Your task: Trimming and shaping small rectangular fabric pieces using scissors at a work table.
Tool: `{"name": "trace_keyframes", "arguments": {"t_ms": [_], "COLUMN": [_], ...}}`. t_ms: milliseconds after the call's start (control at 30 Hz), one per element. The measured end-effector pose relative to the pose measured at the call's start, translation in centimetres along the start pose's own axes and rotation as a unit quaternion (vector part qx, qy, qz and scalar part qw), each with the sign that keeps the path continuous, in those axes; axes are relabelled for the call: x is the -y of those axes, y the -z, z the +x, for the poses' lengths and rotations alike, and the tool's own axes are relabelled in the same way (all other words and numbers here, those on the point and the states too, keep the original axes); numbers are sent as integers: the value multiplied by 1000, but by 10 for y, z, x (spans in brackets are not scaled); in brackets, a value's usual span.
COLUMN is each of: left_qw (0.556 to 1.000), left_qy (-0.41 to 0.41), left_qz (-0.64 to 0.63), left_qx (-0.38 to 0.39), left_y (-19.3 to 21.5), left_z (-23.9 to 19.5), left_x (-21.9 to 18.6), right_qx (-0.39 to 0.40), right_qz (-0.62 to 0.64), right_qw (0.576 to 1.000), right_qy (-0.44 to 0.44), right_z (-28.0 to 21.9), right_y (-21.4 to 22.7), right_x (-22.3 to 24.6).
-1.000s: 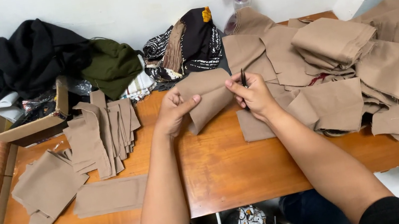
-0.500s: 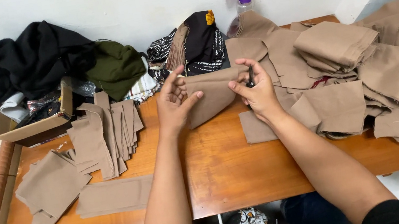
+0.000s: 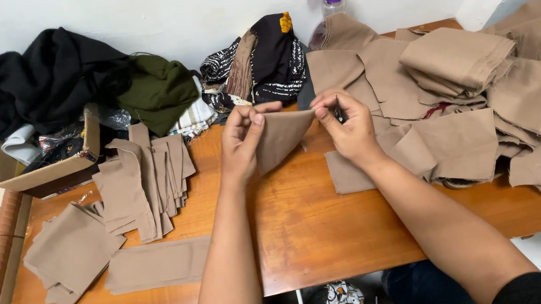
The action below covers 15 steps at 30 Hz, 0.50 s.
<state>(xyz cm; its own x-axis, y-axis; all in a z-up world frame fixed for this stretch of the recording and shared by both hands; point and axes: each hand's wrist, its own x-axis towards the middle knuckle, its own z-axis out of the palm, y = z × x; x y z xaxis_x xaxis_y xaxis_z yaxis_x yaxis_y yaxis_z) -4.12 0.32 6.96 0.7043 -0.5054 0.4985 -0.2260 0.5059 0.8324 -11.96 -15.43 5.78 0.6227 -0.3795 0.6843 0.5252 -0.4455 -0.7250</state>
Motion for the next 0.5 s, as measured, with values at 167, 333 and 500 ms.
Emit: {"name": "trace_keyframes", "arguments": {"t_ms": [167, 333, 500], "left_qw": [992, 984, 961], "left_qy": [120, 170, 179], "left_qz": [-35, -36, -72], "left_qx": [17, -26, -196], "left_y": [8, 9, 17], "left_z": [-3, 0, 3], "left_x": [23, 26, 33], "right_qx": [-50, 3, 76], "right_qz": [112, 223, 150], "right_qw": [978, 951, 936], "right_qy": [-169, -214, -308], "right_z": [-7, -9, -24], "right_y": [-2, -2, -7], "right_x": [-8, -9, -53]}}
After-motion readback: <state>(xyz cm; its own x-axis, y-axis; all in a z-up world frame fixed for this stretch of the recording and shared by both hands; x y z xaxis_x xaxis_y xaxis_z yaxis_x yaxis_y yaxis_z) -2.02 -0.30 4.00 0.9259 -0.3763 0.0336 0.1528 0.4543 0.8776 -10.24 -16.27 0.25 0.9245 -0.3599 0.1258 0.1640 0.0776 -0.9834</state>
